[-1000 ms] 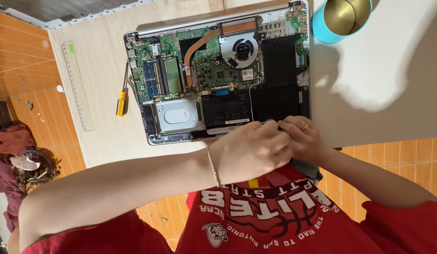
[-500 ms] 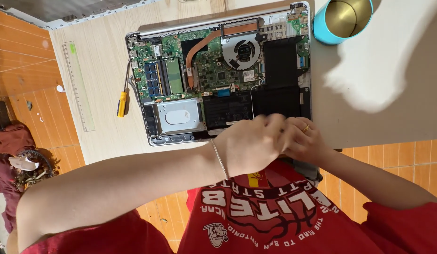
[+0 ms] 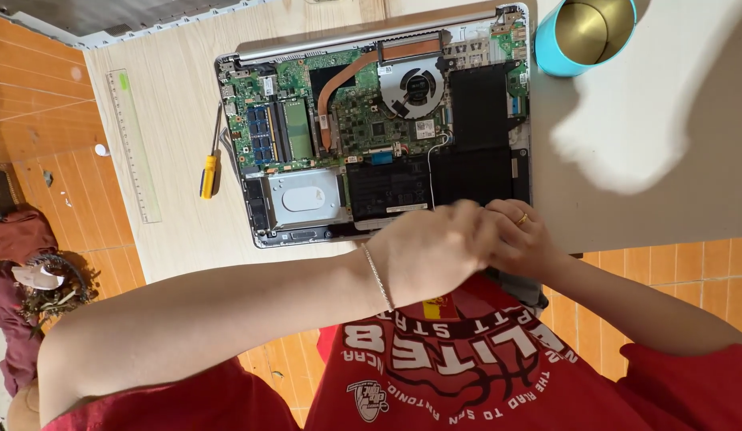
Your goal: Disassembling internal components of a laptop using tools.
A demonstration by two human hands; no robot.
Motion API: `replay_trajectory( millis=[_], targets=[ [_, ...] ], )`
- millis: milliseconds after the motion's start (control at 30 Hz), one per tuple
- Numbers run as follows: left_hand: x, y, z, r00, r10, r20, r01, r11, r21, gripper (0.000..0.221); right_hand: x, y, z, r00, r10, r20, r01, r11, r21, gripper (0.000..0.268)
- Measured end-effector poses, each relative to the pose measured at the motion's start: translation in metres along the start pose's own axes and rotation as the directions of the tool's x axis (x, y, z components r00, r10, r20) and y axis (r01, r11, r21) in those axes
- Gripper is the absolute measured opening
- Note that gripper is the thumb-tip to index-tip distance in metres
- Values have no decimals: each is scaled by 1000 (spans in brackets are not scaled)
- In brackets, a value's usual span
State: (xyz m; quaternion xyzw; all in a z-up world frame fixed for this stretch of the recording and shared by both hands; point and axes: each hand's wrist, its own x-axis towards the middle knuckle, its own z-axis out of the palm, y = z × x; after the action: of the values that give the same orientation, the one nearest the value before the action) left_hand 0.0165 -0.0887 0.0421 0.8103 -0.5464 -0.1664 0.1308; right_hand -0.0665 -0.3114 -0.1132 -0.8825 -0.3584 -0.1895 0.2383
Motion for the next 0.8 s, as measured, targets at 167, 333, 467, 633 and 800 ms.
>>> replay_trajectory(
  millis=[167,333,467,633,800],
  targets=[
    [4,4,-12,961,-37,273,7,994,113,7,11,-5,-10,999,-17,41,19,999,-48,29],
    [-3,6,-20,908,234,349,-380,810,446,10,3,-2,-4,999,-32,21,33,999,-42,24],
    [-6,-7,4,920,381,-93,-317,862,396,12,-2,1,0,1000,-20,7,20,999,-33,24],
    [1,-6,7,995,-75,-67,80,993,81,19,8,-3,-8,999,-17,38,19,999,-45,25],
    [12,14,-23,929,35,370,-157,939,307,5,6,-3,-6,999,-7,35,8,999,-34,29]
  ],
)
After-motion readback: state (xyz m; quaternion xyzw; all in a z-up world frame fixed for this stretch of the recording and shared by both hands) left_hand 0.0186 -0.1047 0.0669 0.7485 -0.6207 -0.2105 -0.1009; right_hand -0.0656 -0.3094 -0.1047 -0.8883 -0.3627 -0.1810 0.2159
